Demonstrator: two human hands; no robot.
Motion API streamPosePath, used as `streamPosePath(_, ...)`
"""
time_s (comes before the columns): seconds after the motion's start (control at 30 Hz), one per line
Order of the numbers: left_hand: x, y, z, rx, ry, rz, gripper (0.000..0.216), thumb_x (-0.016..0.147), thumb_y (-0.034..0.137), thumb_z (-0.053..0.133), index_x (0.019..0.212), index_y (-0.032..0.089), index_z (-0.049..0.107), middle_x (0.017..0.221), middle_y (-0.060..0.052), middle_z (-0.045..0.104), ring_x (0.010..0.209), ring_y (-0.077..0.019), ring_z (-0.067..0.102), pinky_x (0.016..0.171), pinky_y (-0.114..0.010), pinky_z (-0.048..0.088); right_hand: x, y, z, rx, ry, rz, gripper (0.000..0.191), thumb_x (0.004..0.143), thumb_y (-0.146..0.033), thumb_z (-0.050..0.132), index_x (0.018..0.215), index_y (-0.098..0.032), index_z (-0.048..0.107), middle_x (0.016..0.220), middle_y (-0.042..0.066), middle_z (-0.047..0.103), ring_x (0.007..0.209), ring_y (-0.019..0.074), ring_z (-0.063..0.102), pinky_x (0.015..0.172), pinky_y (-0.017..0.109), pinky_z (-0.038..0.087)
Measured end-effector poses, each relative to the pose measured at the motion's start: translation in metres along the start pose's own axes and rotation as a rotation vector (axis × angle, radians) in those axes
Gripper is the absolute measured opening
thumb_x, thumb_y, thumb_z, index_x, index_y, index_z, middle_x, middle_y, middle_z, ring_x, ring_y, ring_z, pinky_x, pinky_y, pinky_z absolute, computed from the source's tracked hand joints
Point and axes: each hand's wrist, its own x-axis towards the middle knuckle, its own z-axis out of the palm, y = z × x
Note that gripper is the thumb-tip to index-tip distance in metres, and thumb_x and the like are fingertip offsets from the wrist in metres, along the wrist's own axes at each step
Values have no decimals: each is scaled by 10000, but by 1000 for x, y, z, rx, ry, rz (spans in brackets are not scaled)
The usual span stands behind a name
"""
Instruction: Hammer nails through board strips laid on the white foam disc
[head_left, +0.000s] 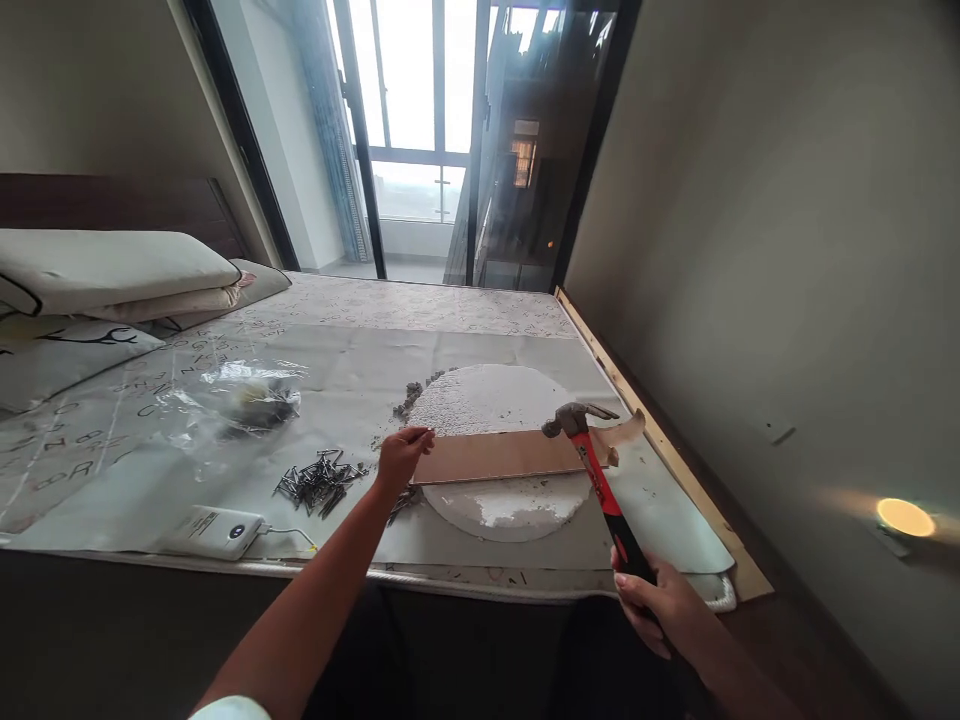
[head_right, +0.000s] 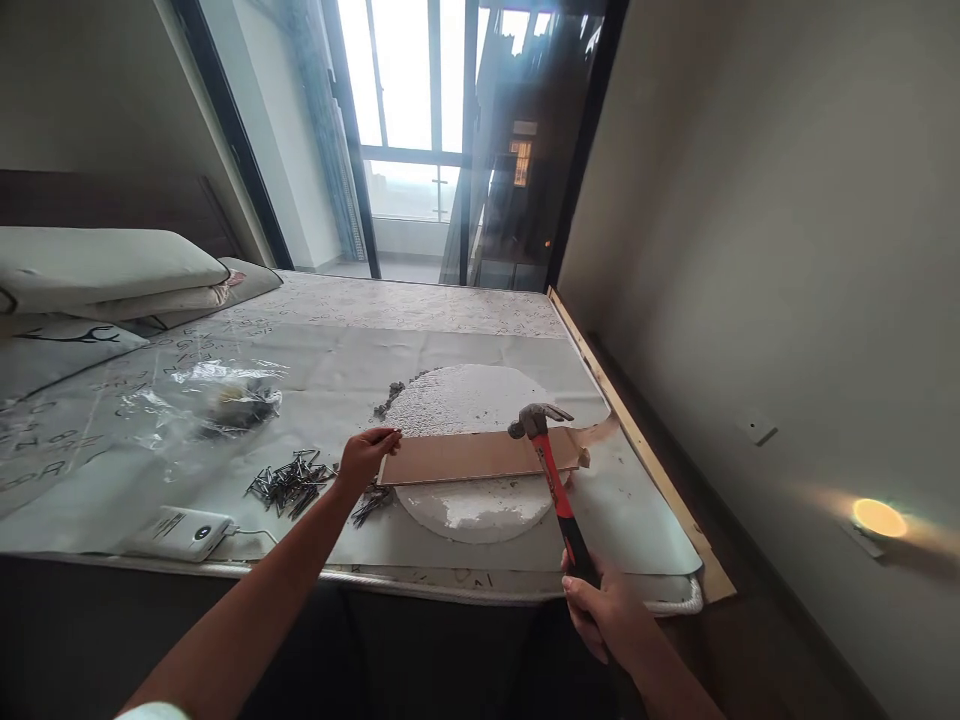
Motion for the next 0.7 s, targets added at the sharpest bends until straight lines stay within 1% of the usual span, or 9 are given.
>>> streamPosePath(0.07, 6, -5, 5, -39, 25, 35, 333, 635, 452, 652, 740, 138, 687, 590, -30, 638, 558, -140, 565, 579, -262, 449, 4, -2, 7, -15, -45, 29, 315, 740, -459, 528, 865, -212, 377, 372, -149, 304, 269, 39, 193, 265, 159, 196)
streamPosePath(0.1, 8, -10, 5, -19, 58, 54, 326, 644, 451, 649, 737, 141, 690, 608, -33, 648, 578, -144, 575, 588, -261, 450, 6, -3, 11, -21, -70, 36, 315, 740, -464, 526, 856, -212, 377, 364, -149, 305, 266, 38, 189, 268, 161, 192)
streamPosePath(0.2, 10, -29, -2, 112, 172, 102, 293, 676, 444, 631, 708, 159, 693, 673, -40, 678, 658, -165, 603, 615, -260, 444, 16, -8, 23, -40, -135, 51, 300, 747, -462, 516, 834, -208, 381, 337, -146, 306, 259, 36, 183, 277, 165, 169)
streamPosePath(0.27, 12, -40, -7, 166, 203, 122, 282, 704, 439, 611, 718, 171, 697, 715, -44, 692, 703, -180, 617, 630, -264, 444, 24, -12, 33, -51, -154, 72, 288, 744, -447, 517, 834, -209, 381, 328, -150, 285, 261, 36, 183, 282, 164, 155)
streamPosePath(0.37, 15, -50, -11, 208, 208, 166, 270, 738, 421, 586, 764, 180, 705, 756, -49, 698, 720, -183, 623, 636, -268, 445, 36, -21, 49, -72, -164, 108, 267, 721, -406, 530, 819, -214, 372, 335, -154, 260, 266, 37, 180, 273, 161, 136)
streamPosePath(0.47, 20, -52, -11, 227, 204, 209, 248, 746, 396, 585, 768, 182, 708, 764, -52, 696, 713, -177, 620, 655, -274, 451, 47, -29, 65, -90, -194, 131, 247, 708, -373, 527, 798, -219, 356, 343, -153, 263, 264, 37, 177, 262, 165, 134)
streamPosePath(0.7, 26, -57, -10, 215, 172, 225, 209, 762, 354, 573, 733, 190, 700, 750, -45, 692, 706, -166, 613, 677, -274, 463, 68, -43, 91, -140, -259, 137, 195, 695, -302, 474, 816, -217, 347, 353, -156, 286, 250, 40, 207, 270, 169, 143)
